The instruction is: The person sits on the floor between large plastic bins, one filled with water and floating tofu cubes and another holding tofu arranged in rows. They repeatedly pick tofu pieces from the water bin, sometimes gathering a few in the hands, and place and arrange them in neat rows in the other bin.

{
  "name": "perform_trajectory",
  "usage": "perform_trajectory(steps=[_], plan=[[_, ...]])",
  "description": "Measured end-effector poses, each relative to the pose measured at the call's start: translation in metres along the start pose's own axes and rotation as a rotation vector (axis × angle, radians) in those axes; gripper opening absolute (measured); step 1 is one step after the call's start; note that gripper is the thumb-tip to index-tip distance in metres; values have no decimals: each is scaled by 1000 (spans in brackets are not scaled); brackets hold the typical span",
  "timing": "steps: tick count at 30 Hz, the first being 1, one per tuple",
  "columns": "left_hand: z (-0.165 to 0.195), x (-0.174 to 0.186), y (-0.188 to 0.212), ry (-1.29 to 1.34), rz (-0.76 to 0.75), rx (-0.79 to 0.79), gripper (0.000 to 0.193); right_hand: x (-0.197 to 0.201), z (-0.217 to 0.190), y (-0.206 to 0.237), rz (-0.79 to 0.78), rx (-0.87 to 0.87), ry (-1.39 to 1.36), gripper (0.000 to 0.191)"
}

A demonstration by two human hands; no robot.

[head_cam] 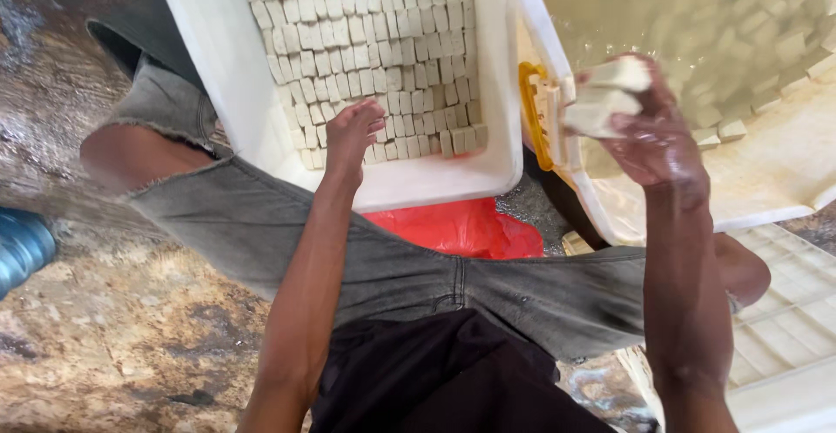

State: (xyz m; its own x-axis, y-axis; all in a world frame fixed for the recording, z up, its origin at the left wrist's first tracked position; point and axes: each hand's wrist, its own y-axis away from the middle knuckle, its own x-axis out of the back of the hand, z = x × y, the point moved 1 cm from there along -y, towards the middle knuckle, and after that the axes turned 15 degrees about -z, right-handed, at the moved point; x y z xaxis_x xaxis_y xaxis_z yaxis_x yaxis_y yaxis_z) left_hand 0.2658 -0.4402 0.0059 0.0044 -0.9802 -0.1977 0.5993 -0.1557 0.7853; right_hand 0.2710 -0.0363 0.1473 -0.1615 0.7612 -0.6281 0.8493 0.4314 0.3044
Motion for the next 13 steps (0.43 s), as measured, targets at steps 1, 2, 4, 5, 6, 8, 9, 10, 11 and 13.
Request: perform_trajectory(steps=[1,2,4,5,6,8,9,10,11,13], plan=[[-1,1,1,20,-11,4,47,-21,9,-16,-55,-86,96,65],[-2,2,0,22,-23,20,46,-37,17,-34,-110,-172,192,65],[-6,4,-11,28,-47,36,44,-67,57,-73,-259,-419,714,64],[-9,6,-17,-2,-44,37,41,-81,83,-90,-306,-482,673,63],[-16,7,-22,-34,-38,39,39,-92,110,-108,-383,-374,884,59],[-32,10,-30,-185,-28,41,33,-97,160,-134,-431,-524,1274,54],[-41,8,-34,-303,-21,41,31,-92,180,-142,-517,-490,1432,52],[-51,7,-37,-421,-16,46,28,-87,203,-147,-607,-455,1586,52],[-60,6,-40,-485,-79,69,29,-78,225,-151,-699,-410,1740,52],[-76,2,-45,-615,-211,118,33,-50,262,-149,-938,-538,1931,40]])
